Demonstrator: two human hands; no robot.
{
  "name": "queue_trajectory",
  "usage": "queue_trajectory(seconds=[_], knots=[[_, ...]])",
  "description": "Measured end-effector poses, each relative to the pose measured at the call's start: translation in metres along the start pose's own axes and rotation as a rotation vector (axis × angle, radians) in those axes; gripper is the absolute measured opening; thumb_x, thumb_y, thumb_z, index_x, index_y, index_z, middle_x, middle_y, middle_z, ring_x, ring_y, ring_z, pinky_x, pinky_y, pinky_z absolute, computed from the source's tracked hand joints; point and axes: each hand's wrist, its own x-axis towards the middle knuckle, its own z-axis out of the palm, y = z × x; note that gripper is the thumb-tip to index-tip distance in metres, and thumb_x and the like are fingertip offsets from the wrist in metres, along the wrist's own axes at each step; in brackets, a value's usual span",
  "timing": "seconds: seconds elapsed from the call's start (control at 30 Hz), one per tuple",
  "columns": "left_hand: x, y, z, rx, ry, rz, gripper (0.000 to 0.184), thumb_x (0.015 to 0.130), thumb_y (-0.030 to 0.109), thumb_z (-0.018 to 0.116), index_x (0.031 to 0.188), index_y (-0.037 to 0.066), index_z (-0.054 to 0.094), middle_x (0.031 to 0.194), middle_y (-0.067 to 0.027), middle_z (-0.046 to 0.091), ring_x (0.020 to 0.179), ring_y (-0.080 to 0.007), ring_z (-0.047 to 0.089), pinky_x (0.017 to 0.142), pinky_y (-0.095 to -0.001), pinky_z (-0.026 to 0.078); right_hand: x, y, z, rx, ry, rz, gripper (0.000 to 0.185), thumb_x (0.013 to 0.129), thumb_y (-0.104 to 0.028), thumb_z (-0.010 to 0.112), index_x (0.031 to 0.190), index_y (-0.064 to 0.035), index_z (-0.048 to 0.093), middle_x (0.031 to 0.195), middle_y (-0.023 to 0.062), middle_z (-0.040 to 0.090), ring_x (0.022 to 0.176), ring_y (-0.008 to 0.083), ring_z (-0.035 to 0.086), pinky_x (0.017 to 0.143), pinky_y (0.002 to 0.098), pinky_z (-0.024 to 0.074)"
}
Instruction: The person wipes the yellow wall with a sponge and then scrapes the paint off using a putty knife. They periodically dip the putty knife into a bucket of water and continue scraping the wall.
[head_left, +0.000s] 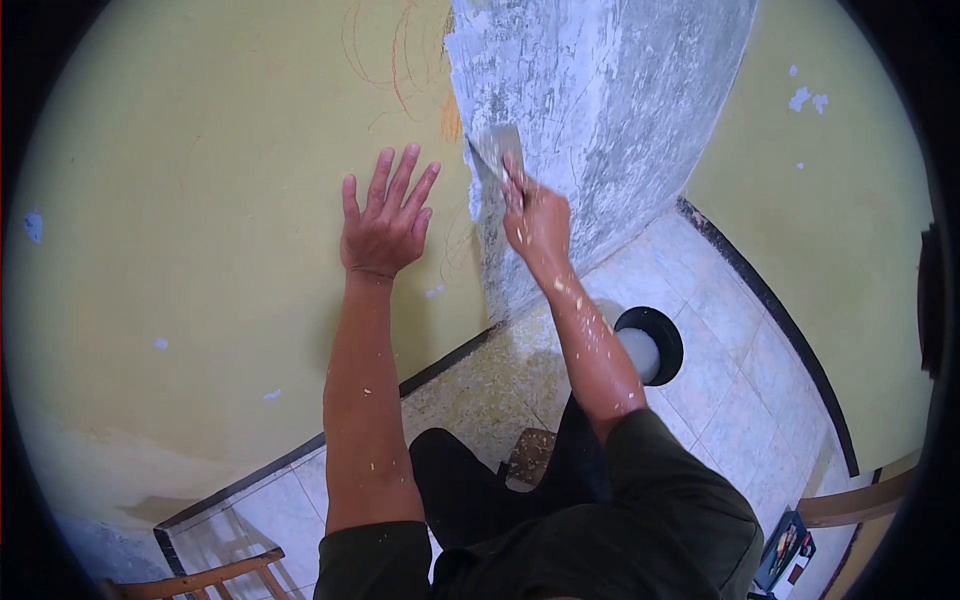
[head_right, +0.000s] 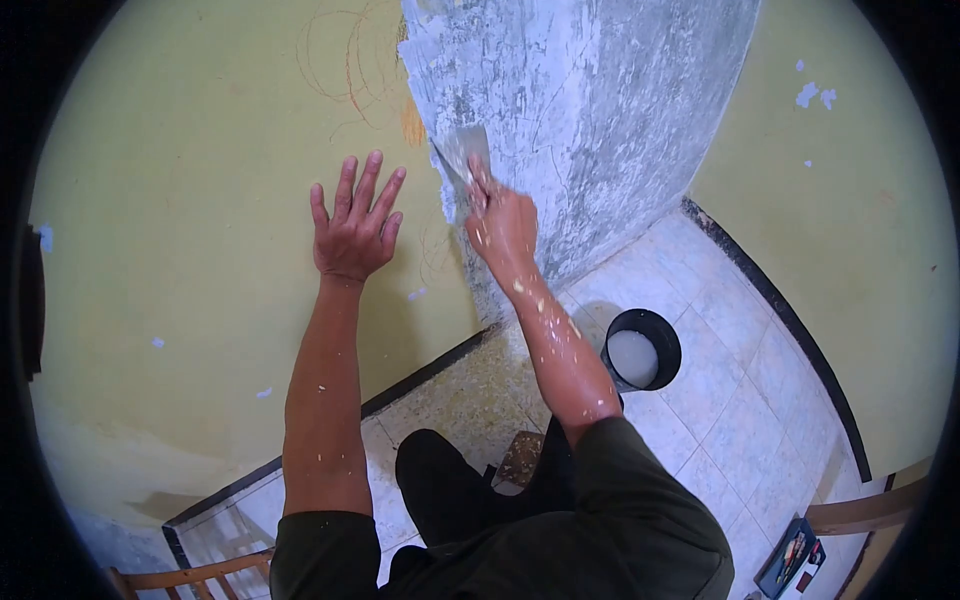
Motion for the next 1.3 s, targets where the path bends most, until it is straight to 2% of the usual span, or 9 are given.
queue_trajectory(seconds=[0.2,0.4,0.5,0.6,0.73,1.0,1.13,1.2,1.3], knots=[[0.002,-0.001,-0.003,-0.003,-0.009,-0.005,0.057,0.092,0.044,0.056,0.148,0.039,0.049,0.162,0.0036,0.038,0.150,-0.0222,0.033,0.121,-0.0596,0.009,-0.025,0.018,0.009,0.024,-0.105,0.145,0.045,0.089,-0.010,0.064,0.132,-0.0205,0.067,0.086,0.0281,0.065,0.075,0.0462,0.065,0.068,0.0470,0.0526],[0.001,0.000,0.000,-0.012,0.012,-0.012,0.060,0.090,0.044,0.058,0.149,0.038,0.049,0.162,0.0037,0.038,0.150,-0.0218,0.033,0.121,-0.0598,0.011,0.090,-0.070,-0.033,-0.065,0.089,-0.149,0.038,0.093,-0.021,0.062,0.130,-0.0198,0.068,0.084,0.0275,0.066,0.076,0.0463,0.065,0.069,0.0510,0.0523],[0.000,-0.001,-0.001,-0.018,0.001,-0.003,0.062,0.090,0.044,0.059,0.150,0.038,0.046,0.163,0.0033,0.036,0.151,-0.0220,0.031,0.121,-0.0595,0.011,0.117,-0.104,-0.076,-0.037,0.003,-0.081,0.037,0.093,-0.022,0.063,0.129,-0.0197,0.069,0.085,0.0273,0.067,0.077,0.0472,0.065,0.070,0.0532,0.0519],[0.000,-0.001,-0.005,-0.047,-0.042,-0.013,0.061,0.091,0.044,0.057,0.151,0.037,0.045,0.164,0.0032,0.035,0.152,-0.0218,0.030,0.122,-0.0590,0.009,0.095,-0.079,-0.068,-0.174,-0.025,-0.129,0.035,0.093,-0.024,0.064,0.126,-0.0211,0.071,0.086,0.0276,0.068,0.080,0.0479,0.065,0.071,0.0521,0.0527],[-0.004,-0.005,-0.002,-0.029,-0.023,0.020,0.061,0.093,0.045,0.054,0.153,0.037,0.044,0.164,0.0033,0.033,0.152,-0.0219,0.028,0.122,-0.0585,0.007,0.107,-0.108,-0.071,-0.135,-0.033,0.007,0.033,0.096,-0.025,0.064,0.128,-0.0255,0.070,0.086,0.0272,0.067,0.080,0.0470,0.065,0.071,0.0495,0.0514],[-0.001,-0.002,-0.002,-0.060,-0.027,0.005,0.062,0.093,0.045,0.053,0.153,0.036,0.043,0.165,0.0021,0.033,0.152,-0.0226,0.028,0.122,-0.0581,0.005,0.116,-0.096,-0.059,-0.185,0.058,-0.176,0.033,0.096,-0.024,0.063,0.129,-0.0221,0.069,0.090,0.0267,0.069,0.082,0.0462,0.066,0.074,0.0490,0.0529],[-0.001,-0.002,-0.004,-0.068,-0.028,0.004,0.062,0.093,0.045,0.054,0.153,0.036,0.043,0.165,0.0020,0.032,0.152,-0.0229,0.028,0.122,-0.0582,0.005,0.115,-0.093,-0.074,-0.187,-0.004,-0.112,0.033,0.096,-0.024,0.062,0.128,-0.0231,0.070,0.090,0.0266,0.069,0.083,0.0463,0.066,0.074,0.0496,0.0528],[0.000,-0.002,-0.004,-0.090,-0.038,0.002,0.062,0.092,0.045,0.054,0.153,0.035,0.043,0.165,0.0018,0.033,0.152,-0.0232,0.028,0.122,-0.0583,0.005,0.102,-0.078,-0.067,-0.180,-0.051,-0.027,0.038,0.090,-0.020,0.065,0.127,-0.0259,0.070,0.088,0.0253,0.070,0.082,0.0469,0.067,0.075,0.0511,0.0548],[0.000,-0.002,-0.004,-0.058,-0.032,0.008,0.062,0.092,0.045,0.054,0.153,0.035,0.044,0.165,0.0015,0.033,0.153,-0.0233,0.027,0.122,-0.0584,0.004,0.118,-0.087,-0.070,-0.142,-0.016,-0.093,0.037,0.092,-0.023,0.065,0.128,-0.0260,0.070,0.087,0.0250,0.070,0.081,0.0470,0.067,0.075,0.0522,0.0541]])
